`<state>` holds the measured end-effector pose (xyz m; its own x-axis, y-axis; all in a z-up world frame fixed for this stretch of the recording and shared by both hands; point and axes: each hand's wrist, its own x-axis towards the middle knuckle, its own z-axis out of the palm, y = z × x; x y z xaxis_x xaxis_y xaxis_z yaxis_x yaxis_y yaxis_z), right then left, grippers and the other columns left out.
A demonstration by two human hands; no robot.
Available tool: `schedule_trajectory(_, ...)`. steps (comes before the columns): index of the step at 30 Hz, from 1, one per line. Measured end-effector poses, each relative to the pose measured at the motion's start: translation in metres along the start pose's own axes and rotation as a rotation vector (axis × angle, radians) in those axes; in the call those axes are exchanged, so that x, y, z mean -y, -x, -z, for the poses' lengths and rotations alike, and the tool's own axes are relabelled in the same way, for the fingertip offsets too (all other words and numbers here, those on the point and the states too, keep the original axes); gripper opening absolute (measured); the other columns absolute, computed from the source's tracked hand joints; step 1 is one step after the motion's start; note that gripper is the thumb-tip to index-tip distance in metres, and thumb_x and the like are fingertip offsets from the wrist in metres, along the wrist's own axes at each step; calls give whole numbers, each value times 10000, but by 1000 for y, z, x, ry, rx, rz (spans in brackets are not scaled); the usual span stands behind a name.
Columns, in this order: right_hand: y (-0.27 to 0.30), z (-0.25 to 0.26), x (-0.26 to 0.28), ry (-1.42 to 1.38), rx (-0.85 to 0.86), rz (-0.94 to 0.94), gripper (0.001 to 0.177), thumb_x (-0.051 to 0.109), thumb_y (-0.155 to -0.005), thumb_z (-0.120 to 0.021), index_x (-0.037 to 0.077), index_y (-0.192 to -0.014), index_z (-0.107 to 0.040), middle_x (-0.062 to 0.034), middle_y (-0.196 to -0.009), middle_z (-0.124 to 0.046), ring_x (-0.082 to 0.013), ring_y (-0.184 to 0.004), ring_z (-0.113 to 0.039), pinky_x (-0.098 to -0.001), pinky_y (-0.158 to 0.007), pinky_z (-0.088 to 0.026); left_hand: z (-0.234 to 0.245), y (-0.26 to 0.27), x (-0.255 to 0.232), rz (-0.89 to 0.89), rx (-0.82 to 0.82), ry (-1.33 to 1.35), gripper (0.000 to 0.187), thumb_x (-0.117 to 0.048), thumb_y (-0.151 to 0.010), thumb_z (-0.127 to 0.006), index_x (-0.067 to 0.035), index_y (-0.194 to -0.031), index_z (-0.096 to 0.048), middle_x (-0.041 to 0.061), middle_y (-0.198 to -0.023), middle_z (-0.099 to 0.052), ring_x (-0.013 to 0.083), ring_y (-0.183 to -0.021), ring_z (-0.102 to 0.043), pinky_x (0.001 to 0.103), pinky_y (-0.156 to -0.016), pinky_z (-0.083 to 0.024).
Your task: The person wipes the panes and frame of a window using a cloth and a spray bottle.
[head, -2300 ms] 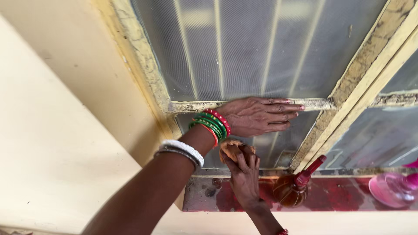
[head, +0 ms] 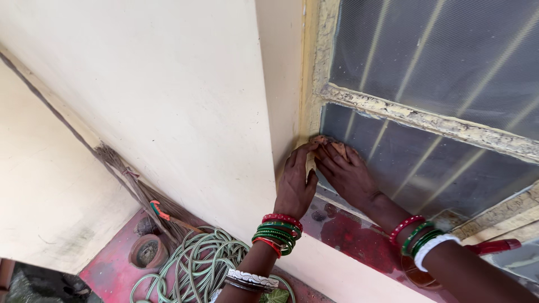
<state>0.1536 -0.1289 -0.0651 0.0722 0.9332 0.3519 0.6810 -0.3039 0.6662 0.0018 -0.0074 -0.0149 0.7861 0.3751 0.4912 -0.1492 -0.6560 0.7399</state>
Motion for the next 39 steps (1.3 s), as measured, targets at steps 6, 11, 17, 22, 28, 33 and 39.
schedule_trajectory(6,11,-27,46,-147,195,21,669,273,-851,-606,64,-1467,-453,-151,-1559,-380,-318,-1485,-269,-533,-1193,-223,0,9,17,57,22,-10,535,41,-858,-570,-60,-1376,-482,245,-1344,-586,461,-1228,-569,512,-1041,-479)
schedule_trajectory(11,13,-22,53,-292,337,-4,809,257,-722,-708,22,-1458,-467,-123,-1570,-405,-304,-1456,-293,-494,-1191,-206,-8,15,23,55,16,-5,495,32,-863,-573,-56,-1344,-494,234,-1303,-608,448,-1217,-584,500,-1021,-492)
schedule_trajectory(17,15,-14,18,-494,-40,-72,400,167,-815,-649,87,-1200,-721,-62,-1458,-508,-279,-1424,-375,-516,-1164,-283,-22,11,18,105,11,40,511,30,-854,-569,-78,-1349,-495,205,-1320,-598,423,-1213,-589,484,-1010,-505)
schedule_trajectory(22,19,-21,35,-342,59,-11,402,168,-799,-640,70,-1187,-682,-112,-1460,-504,-302,-1426,-362,-514,-1158,-301,-25,7,18,85,12,68,532,28,-845,-575,-97,-1356,-499,200,-1332,-595,420,-1215,-590,484,-1015,-507)
schedule_trajectory(28,27,-46,72,-389,171,33,455,160,-820,-614,34,-1257,-635,-137,-1377,-530,-302,-1372,-405,-488,-1141,-324,-21,11,33,126,16,10,521,0,-858,-573,-99,-1364,-496,230,-1305,-608,449,-1159,-608,510,-966,-514)
schedule_trajectory(33,20,-28,64,-509,310,61,412,149,-810,-640,77,-1215,-645,-75,-1364,-546,-269,-1372,-420,-445,-1169,-325,-16,11,40,81,-19,-12,524,4,-846,-571,-85,-1359,-509,256,-1285,-620,466,-1104,-625,521,-958,-512)
schedule_trajectory(39,24,-19,43,-573,160,112,524,132,-742,-669,75,-1262,-632,-113,-1418,-519,-303,-1403,-365,-494,-1149,-293,-19,12,33,146,9,45,534,36,-841,-546,-89,-1358,-501,235,-1251,-622,434,-1044,-642,506,-922,-520)
